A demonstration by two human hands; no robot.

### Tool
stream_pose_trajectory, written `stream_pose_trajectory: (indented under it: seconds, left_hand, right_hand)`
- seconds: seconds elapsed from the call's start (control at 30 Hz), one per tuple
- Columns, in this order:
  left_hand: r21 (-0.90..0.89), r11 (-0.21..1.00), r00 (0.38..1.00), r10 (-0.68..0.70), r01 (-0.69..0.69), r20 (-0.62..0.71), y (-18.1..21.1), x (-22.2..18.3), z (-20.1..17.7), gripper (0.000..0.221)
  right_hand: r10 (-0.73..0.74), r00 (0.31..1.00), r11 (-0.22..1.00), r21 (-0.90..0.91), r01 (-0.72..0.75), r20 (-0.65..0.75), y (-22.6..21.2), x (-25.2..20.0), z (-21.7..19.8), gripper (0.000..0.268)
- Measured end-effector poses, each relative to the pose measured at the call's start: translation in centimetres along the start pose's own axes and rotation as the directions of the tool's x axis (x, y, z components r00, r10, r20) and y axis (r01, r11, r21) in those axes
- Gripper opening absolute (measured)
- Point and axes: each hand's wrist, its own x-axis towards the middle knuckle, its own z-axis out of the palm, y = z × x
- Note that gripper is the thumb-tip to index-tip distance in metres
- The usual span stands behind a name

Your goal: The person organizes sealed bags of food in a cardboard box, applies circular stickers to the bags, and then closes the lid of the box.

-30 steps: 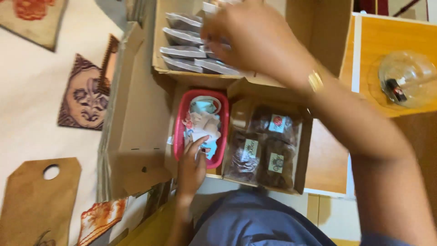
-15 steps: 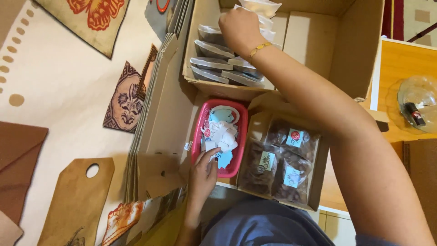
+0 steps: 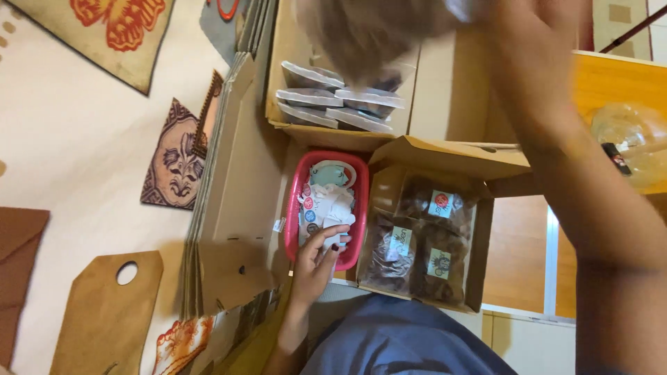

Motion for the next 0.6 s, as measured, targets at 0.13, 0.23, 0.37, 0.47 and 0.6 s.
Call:
stream_pose_trajectory:
  seconds: [0.13, 0.23, 0.37, 0.47, 0.6]
  left_hand:
    - [-0.414, 0.906, 0.967, 0.019, 0.090, 0.253, -0.5, 0.6, 0.9, 0.104]
    - [-0.492, 0.866, 0.925, 0.112, 0.087, 0.362, -1.9, 1.2, 2.3, 0.122]
    - [-0.303, 0.937, 0.918, -0.041, 0.172, 0.394, -0.9, 0.8, 4.0, 0.065]
    - [-0.084, 0.993, 0.953, -0.057, 0.086, 0.299, 0.4, 1.4, 5.3, 0.036]
    - [0.160, 0.987, 0.958, -0.066, 0.021, 0.280, -0.4, 0.5, 6.3, 0.034]
  right_hand:
    - [0.139, 0.987, 0.952, 0.285, -0.110, -0.083, 0.9, -13.2, -2.9, 0.015]
    - [0.377, 0.926, 0.900, 0.227, -0.371, 0.019, 6.1, -23.6, 0.8, 0.016]
    - [0.572, 0.818, 0.720, 0.444, -0.534, 0.057, 5.4, -28.6, 5.1, 0.014]
    - [0.663, 0.734, 0.517, 0.617, -0.593, 0.150, 5.8, -29.6, 5.0, 0.037]
    - [0.683, 0.686, 0.516, 0.499, -0.696, 0.252, 7.7, -30.3, 4.1, 0.056]
